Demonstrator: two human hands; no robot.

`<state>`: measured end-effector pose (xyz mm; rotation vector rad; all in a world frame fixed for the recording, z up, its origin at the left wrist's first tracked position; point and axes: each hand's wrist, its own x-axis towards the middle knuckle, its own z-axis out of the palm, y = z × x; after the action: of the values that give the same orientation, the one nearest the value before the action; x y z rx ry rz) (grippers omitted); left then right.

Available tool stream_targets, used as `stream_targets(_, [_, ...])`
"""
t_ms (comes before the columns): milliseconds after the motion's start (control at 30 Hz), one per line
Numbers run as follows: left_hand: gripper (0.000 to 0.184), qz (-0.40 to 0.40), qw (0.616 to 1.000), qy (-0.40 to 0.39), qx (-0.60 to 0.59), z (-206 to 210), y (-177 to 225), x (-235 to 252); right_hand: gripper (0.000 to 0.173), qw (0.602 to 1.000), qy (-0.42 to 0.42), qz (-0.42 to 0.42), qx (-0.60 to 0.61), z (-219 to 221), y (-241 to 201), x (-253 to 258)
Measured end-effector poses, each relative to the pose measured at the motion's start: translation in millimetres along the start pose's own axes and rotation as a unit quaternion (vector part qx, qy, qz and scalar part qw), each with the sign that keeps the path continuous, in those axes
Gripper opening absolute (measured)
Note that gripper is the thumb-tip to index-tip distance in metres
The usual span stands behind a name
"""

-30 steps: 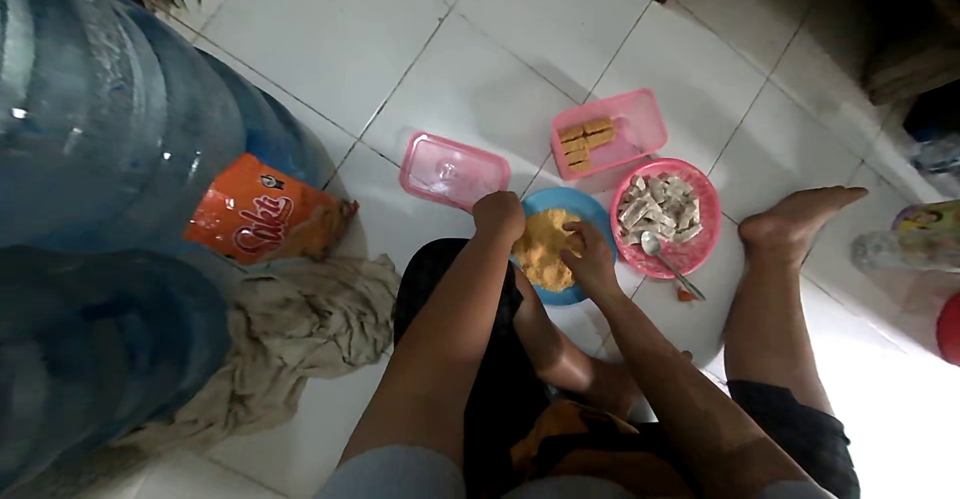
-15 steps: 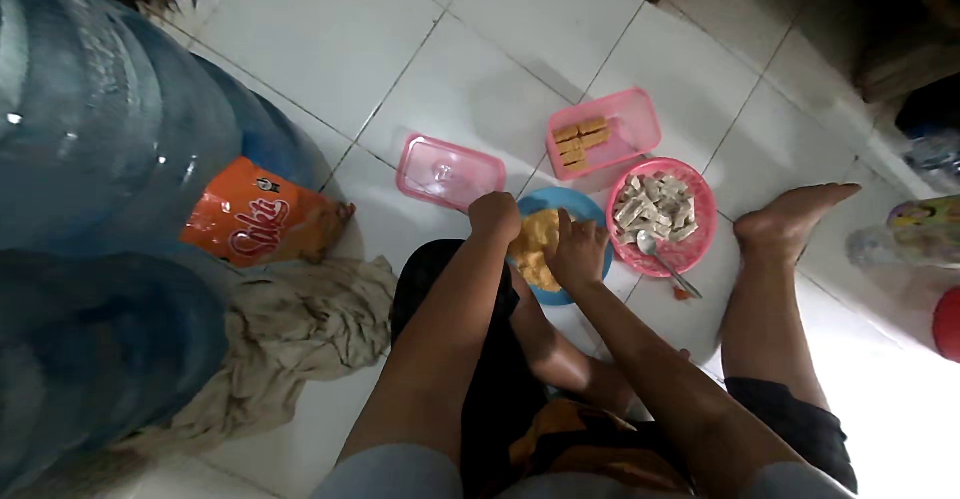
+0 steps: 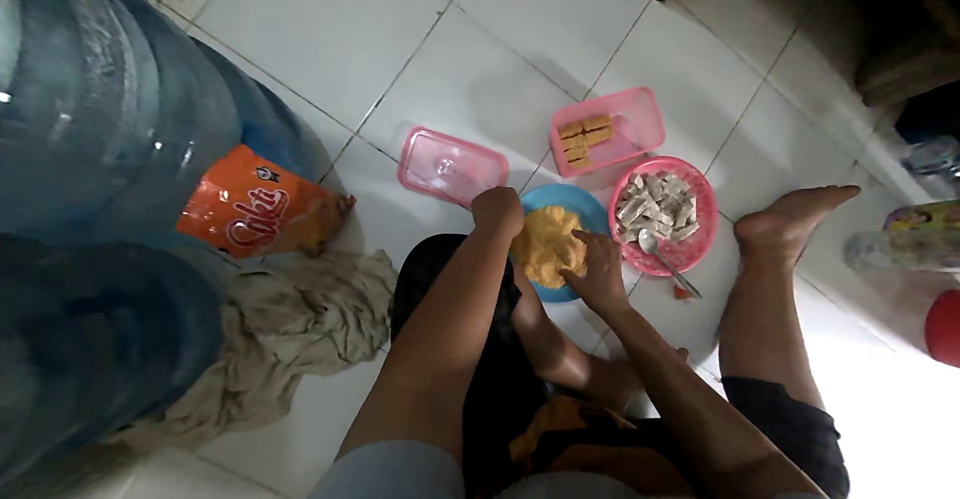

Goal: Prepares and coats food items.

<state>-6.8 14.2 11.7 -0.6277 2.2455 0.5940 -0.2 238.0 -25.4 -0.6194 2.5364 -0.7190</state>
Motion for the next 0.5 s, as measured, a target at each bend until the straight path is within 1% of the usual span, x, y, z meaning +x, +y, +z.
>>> stream_targets(67, [0.026,-0.001,1.0,0.001,0.003,0,1,-1,0.058,1.0,0.029,0.0,0.004,3,5,2])
stream_targets(100, [0.027,-0.002,1.0,0.003,0.002,0,1,-1,0.053,0.999,0.035,0.004,-0.008,5,4,5])
stream_targets(133, [0.026,-0.002,1.0,0.003,0.001,0,1,-1,0.051,0.999,0.024,0.014,-0.029,5,0,9])
stream_targets(167, [0.026,-0.001,1.0,0.003,0.0,1,0,-1,0.051,0.998,0.001,0.027,-0.055,6,-5,12])
stream_targets(233, [0.026,0.0,1.0,0.005,0.002,1,0,0,0.053,0.994,-0.023,0.018,-0.108,11,-13,17])
stream_targets(333, [0.026,-0.005,1.0,0.006,0.008,2,0,1,0.053,0.985,-0.014,-0.024,-0.173,21,-20,22])
stream_targets(400, [0.024,-0.005,1.0,0.006,0.008,1,0,1,0.054,0.986,-0.008,-0.013,-0.169,20,-24,24])
stream_targets(500, [0.025,0.0,1.0,0.003,0.004,0,0,1,0.055,0.993,-0.038,0.058,-0.097,5,-29,24])
